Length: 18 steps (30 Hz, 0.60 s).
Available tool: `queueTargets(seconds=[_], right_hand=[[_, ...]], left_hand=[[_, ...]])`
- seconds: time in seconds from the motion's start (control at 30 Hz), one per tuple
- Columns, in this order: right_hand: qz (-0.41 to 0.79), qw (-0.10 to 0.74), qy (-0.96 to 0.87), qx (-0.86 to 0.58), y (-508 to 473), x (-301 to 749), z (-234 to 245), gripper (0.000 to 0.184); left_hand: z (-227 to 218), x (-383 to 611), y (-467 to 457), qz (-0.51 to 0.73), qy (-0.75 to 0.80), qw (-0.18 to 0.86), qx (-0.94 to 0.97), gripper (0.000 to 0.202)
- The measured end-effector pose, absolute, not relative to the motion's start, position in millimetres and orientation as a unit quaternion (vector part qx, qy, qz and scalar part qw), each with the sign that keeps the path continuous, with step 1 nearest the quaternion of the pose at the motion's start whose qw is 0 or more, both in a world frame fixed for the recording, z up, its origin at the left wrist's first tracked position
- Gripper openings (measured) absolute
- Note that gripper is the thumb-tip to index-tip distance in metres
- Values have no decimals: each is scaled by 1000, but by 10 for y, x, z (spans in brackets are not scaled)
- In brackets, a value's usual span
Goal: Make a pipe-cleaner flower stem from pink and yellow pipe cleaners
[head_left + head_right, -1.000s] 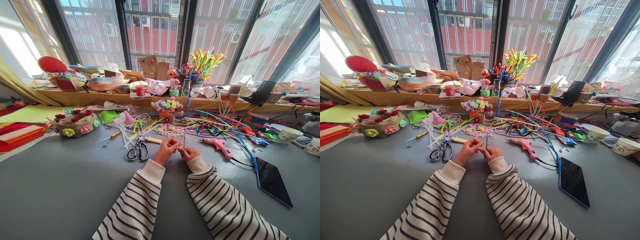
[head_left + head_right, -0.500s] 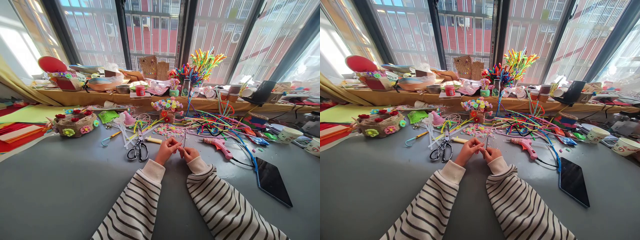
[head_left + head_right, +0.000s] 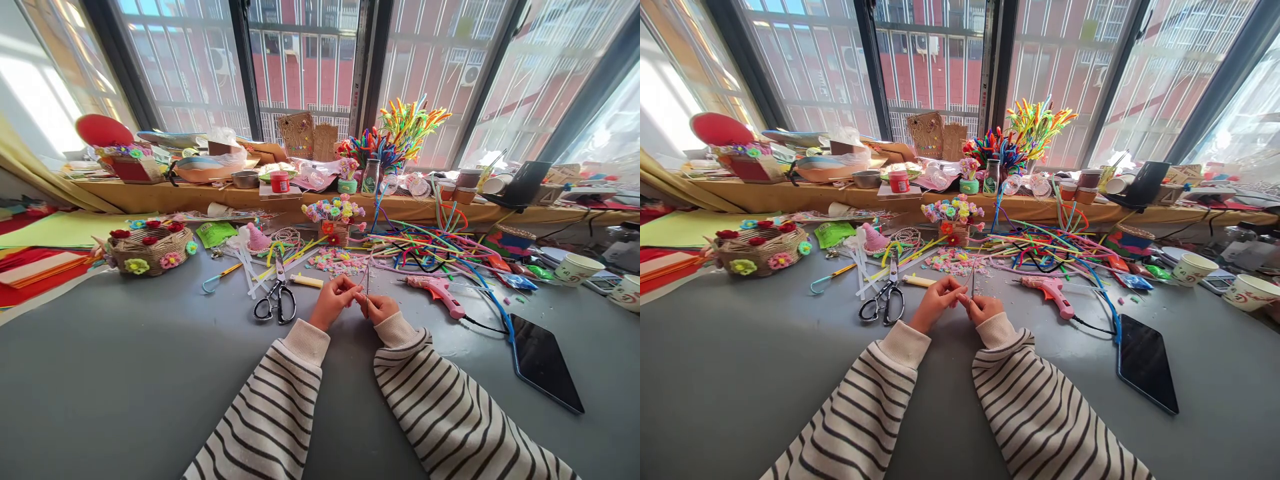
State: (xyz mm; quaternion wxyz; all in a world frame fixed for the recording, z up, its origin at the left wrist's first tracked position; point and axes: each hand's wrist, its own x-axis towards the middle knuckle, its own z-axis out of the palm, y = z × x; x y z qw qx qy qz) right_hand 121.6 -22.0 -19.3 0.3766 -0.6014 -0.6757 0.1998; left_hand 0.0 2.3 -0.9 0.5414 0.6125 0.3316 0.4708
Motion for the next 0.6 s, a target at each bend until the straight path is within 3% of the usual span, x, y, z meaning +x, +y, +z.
queueTargets(seconds=[0.6], right_hand=[[225, 378, -677, -590, -218, 1229, -182, 56]], left_hand=[[-23, -8, 38, 466, 337, 525, 628, 22]])
